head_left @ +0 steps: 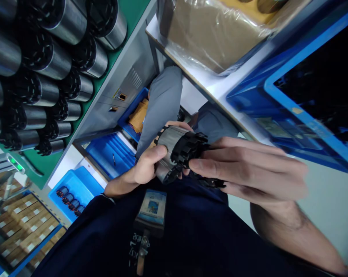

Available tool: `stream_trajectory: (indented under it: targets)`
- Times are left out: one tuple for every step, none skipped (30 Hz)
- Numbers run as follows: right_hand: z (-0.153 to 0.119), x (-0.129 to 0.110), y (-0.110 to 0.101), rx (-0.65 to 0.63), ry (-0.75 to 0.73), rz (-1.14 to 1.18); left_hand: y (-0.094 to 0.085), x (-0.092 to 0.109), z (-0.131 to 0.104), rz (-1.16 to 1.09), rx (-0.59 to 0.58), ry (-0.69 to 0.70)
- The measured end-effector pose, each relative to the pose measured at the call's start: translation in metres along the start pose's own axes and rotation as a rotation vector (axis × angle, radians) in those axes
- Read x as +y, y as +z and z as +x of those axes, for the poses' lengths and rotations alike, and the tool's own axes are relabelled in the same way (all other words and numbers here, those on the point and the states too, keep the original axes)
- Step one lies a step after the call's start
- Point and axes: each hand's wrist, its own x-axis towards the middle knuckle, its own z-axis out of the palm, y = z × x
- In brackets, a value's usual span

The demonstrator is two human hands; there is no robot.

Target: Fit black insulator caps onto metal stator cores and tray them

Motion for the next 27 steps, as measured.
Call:
stream_trajectory:
  targets:
    - [0.000,-0.003,-0.002,0.002,0.005,0.003,0.001,0.002,-0.001,-0.003,-0.064,0.011]
    - [0.000,-0.005,-0.004,-0.006,0.020,0.004,0.002,0.004,-0.001,-0.008,-0.120,0.018]
    - [0.000,-0.008,-0.006,-0.025,0.043,0.002,0.002,0.006,0.000,-0.013,-0.166,0.016]
    - [-0.001,-0.010,-0.009,-0.055,0.056,0.002,0.003,0.007,0.001,-0.011,-0.200,0.010]
    - [-0.002,-0.012,-0.012,-0.094,0.066,-0.004,0.003,0.008,0.003,-0.008,-0.243,0.008]
    - [-0.003,-0.013,-0.016,-0.129,0.072,-0.019,0.003,0.008,0.005,-0.005,-0.310,0.009]
    - [-0.005,-0.014,-0.019,-0.157,0.070,-0.039,0.002,0.008,0.009,-0.012,-0.389,0.021]
    - [-0.006,-0.014,-0.022,-0.183,0.059,-0.063,0.002,0.008,0.013,-0.023,-0.471,0.041]
    - [-0.007,-0.015,-0.026,-0.196,0.040,-0.093,0.000,0.008,0.016,-0.026,-0.550,0.058]
    - [-0.008,-0.015,-0.029,-0.208,0.023,-0.123,-0.001,0.007,0.019,-0.019,-0.615,0.074]
    - [-0.008,-0.015,-0.031,-0.218,0.005,-0.145,-0.002,0.007,0.021,-0.002,-0.664,0.084]
    - [-0.008,-0.015,-0.034,-0.223,-0.016,-0.155,-0.003,0.007,0.021,0.025,-0.698,0.083]
    - [-0.007,-0.016,-0.036,-0.232,-0.028,-0.162,-0.004,0.008,0.020,0.054,-0.709,0.075]
    - [-0.006,-0.016,-0.038,-0.237,-0.041,-0.165,-0.004,0.008,0.018,0.078,-0.700,0.065]
    - [-0.005,-0.016,-0.039,-0.243,-0.057,-0.167,-0.005,0.007,0.015,0.084,-0.679,0.062]
    - [-0.004,-0.017,-0.041,-0.256,-0.071,-0.173,-0.005,0.007,0.012,0.081,-0.649,0.063]
    - [-0.003,-0.018,-0.042,-0.268,-0.084,-0.183,-0.004,0.007,0.009,0.077,-0.617,0.064]
    - [-0.002,-0.018,-0.043,-0.280,-0.093,-0.193,-0.004,0.006,0.007,0.075,-0.582,0.060]
    - [-0.001,-0.019,-0.043,-0.291,-0.095,-0.198,-0.004,0.005,0.005,0.076,-0.562,0.045]
    - [-0.001,-0.019,-0.044,-0.298,-0.091,-0.199,-0.003,0.003,0.004,0.084,-0.561,0.017]
    - [-0.001,-0.019,-0.044,-0.299,-0.089,-0.196,-0.003,0.002,0.004,0.093,-0.565,-0.017]
    - [-0.001,-0.019,-0.044,-0.296,-0.085,-0.196,-0.002,0.000,0.005,0.098,-0.577,-0.052]
    - [-0.001,-0.018,-0.044,-0.300,-0.077,-0.199,-0.002,-0.001,0.006,0.096,-0.597,-0.081]
    - [-0.001,-0.017,-0.043,-0.306,-0.062,-0.204,-0.001,-0.003,0.008,0.088,-0.613,-0.093]
    - [-0.002,-0.015,-0.043,-0.317,-0.043,-0.208,0.000,-0.004,0.009,0.082,-0.625,-0.078]
    - [-0.002,-0.014,-0.042,-0.333,-0.021,-0.204,0.000,-0.005,0.011,0.081,-0.631,-0.044]
    - [-0.003,-0.012,-0.042,-0.350,0.000,-0.185,0.000,-0.005,0.013,0.086,-0.635,0.000]
